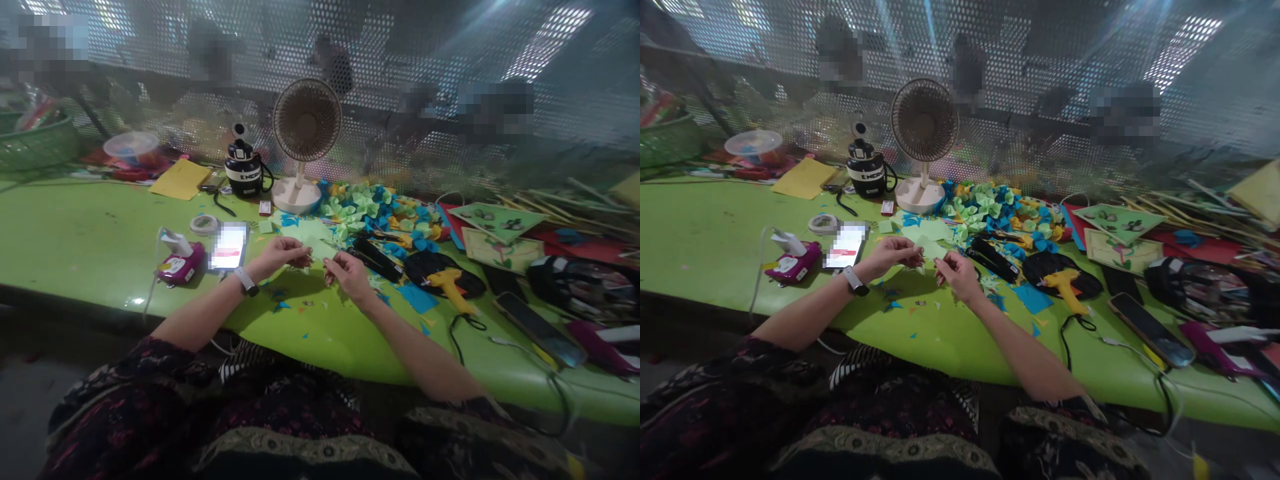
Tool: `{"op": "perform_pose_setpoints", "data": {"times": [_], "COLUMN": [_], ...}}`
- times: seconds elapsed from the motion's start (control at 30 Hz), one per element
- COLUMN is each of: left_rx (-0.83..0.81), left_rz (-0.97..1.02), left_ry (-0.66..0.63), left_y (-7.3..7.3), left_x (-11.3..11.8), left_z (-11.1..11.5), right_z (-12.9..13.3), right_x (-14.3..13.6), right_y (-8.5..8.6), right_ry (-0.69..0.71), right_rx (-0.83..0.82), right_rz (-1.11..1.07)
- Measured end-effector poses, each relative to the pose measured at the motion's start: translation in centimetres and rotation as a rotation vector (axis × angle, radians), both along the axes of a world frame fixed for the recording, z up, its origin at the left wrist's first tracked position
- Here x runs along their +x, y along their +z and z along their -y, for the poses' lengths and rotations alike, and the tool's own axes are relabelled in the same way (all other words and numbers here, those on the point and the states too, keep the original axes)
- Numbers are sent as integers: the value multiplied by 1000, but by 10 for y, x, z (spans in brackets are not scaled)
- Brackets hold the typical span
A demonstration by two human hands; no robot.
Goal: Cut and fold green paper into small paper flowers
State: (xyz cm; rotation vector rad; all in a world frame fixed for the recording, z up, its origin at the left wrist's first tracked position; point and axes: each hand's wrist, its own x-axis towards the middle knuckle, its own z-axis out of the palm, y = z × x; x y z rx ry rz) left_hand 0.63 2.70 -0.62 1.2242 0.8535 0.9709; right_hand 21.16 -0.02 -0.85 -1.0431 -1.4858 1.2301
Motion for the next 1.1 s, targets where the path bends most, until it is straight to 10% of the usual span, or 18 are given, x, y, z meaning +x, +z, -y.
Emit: {"op": "perform_pose_setpoints", "data": {"times": [0.57,1.1], "left_rx": [-41,-176], "left_rz": [107,91], "left_ry": [53,-42], "left_y": [-4,-1], "left_x": [9,9], "left_z": [5,6], "right_z": [7,-2], "right_x": [-1,9], "right_y": [-3,-4], "right_ry": [157,18], "right_rx": [-40,618], "right_rz": [21,325]}}
